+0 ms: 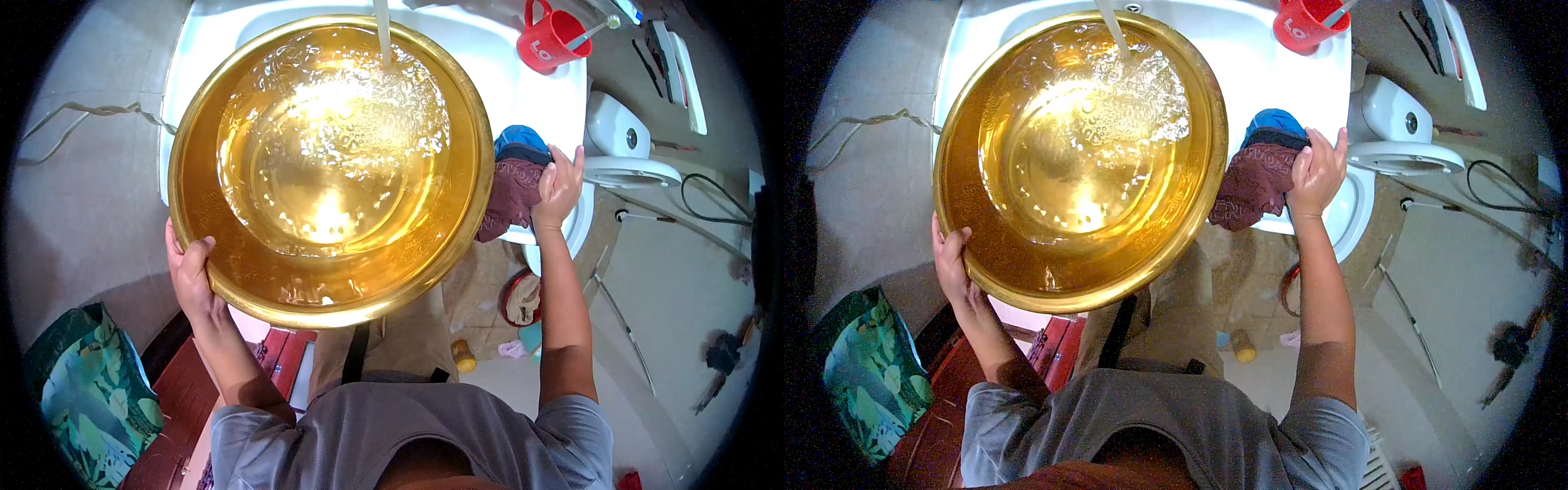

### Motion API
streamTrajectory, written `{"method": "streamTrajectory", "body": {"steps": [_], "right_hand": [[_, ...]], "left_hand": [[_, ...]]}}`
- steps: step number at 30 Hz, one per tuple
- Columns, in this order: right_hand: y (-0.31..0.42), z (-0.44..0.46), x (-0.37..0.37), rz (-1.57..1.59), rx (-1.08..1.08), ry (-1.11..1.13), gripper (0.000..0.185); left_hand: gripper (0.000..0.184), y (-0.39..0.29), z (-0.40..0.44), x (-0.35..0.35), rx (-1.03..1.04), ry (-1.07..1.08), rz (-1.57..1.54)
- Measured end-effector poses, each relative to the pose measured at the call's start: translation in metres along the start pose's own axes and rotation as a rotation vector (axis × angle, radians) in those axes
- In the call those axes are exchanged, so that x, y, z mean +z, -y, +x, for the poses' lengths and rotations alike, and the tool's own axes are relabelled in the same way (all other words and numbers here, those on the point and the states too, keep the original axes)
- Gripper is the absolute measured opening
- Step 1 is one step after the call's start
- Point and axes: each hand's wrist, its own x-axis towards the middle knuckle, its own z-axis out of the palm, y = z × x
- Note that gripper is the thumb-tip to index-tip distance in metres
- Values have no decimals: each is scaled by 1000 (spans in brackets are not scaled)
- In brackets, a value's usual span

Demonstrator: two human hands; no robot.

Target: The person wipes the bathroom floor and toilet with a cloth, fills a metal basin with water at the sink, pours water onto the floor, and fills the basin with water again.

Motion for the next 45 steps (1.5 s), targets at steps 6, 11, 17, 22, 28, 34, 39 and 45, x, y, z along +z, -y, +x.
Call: {"method": "streamTrajectory", "body": {"steps": [6,11,17,22,28,34,39,45], "right_hand": [[1,0,-2,-2,-6,0,32],[0,-1,-1,-1,-12,-9,31],[-1,0,0,-5,-22,-15,30],[2,0,-2,4,-6,-8,30],[-2,8,-8,187,133,38,35],[112,93,-70,582,-143,270,45],[196,108,2,208,-797,739,57],[221,92,43,-89,-1026,1174,58]], "left_hand": [[51,1,1,-2,17,12,9],[53,-3,-2,9,9,-30,15],[52,-3,-1,10,11,-26,-1],[52,1,0,0,5,5,8],[55,3,3,-4,20,15,13],[55,5,3,-2,41,5,-22],[55,4,0,2,30,-6,-39],[57,4,-1,4,44,3,-79]]}}
